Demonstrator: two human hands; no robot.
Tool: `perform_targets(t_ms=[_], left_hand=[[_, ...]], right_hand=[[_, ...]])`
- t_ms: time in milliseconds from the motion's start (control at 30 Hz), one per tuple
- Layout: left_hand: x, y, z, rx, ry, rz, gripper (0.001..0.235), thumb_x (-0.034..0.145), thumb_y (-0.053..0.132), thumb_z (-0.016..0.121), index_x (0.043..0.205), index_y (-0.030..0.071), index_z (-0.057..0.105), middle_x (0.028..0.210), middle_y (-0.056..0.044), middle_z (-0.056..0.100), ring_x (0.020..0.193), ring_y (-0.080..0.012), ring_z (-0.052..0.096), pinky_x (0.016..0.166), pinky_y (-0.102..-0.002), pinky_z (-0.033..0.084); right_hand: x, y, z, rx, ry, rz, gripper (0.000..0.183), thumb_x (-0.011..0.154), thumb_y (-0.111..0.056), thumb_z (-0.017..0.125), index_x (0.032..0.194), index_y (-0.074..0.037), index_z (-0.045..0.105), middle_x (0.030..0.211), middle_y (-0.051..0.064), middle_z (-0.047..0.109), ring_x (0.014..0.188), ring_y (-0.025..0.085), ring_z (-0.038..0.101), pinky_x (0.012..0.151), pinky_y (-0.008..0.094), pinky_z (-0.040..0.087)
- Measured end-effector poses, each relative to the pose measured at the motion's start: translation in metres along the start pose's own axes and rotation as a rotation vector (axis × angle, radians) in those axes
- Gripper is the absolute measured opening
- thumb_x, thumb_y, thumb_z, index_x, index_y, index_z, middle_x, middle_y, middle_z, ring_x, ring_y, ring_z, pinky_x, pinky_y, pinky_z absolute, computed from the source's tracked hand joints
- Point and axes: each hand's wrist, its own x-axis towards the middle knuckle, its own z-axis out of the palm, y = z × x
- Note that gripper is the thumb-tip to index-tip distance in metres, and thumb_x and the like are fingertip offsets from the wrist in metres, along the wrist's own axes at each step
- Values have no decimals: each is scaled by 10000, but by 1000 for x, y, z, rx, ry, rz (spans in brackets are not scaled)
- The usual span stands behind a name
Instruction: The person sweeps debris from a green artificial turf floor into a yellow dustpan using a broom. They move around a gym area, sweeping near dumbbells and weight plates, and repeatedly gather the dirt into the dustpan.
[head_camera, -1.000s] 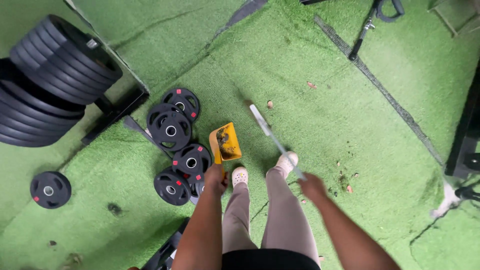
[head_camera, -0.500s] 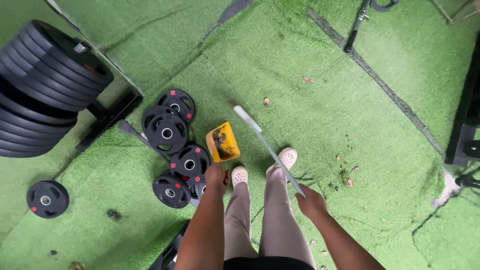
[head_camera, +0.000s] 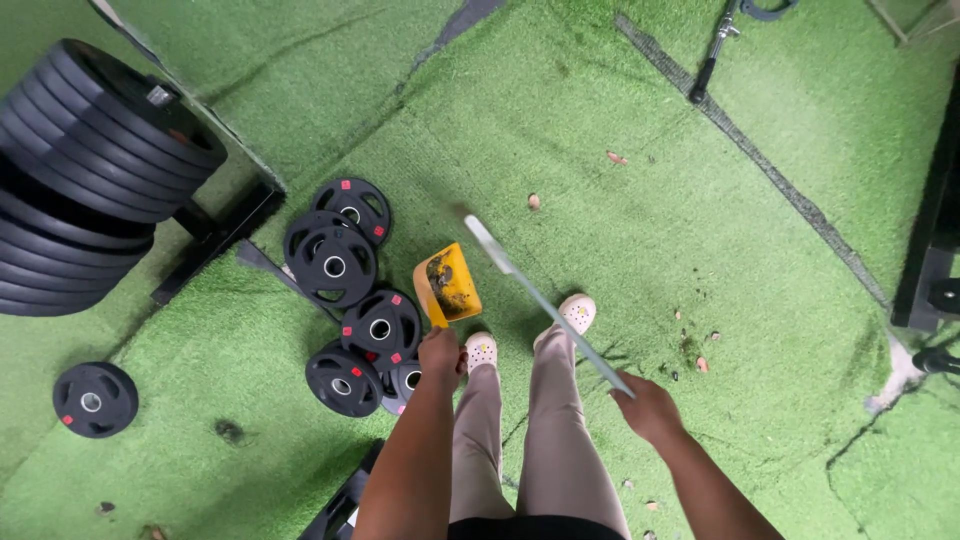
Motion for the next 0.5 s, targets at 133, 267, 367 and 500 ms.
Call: perform_targets(t_ms=[133,267,367,500], left_hand=[[-12,4,7,10,24,-33,398,926,199,533,1321,242,547,652,-66,513,474,-176,486,406,-315,352],[-6,-3,3,36,13,-5,397,930,191,536,1327,201,544,652,-71,513,466,-174,481,395,-320,344],[7,-6,-3,9,-21,22,395,934,189,547,1327,155,538,653,-71,511,456,-179,479,384,-325,334],[-1,-3,0,17,-10,46,425,934,196,532,1357,158,528,657,-75,521,457,-179,498,382,-329,343]], right_hand=[[12,-48,11,-265,-57,118,474,975,-387,615,1443,-314,594,1246,101,726,1123,310,701,999,452,527],[36,0,24,13,-139,-6,485,932,-357,678,1402,-242,657,1105,143,764,1010,330,727,894,417,568],[23,20,-1,137,-170,-20,478,916,-345,705,1380,-232,693,1004,181,787,952,364,719,836,428,576],[0,12,-24,29,25,-92,463,900,-342,691,1350,-233,675,1084,106,786,950,263,765,866,376,571]])
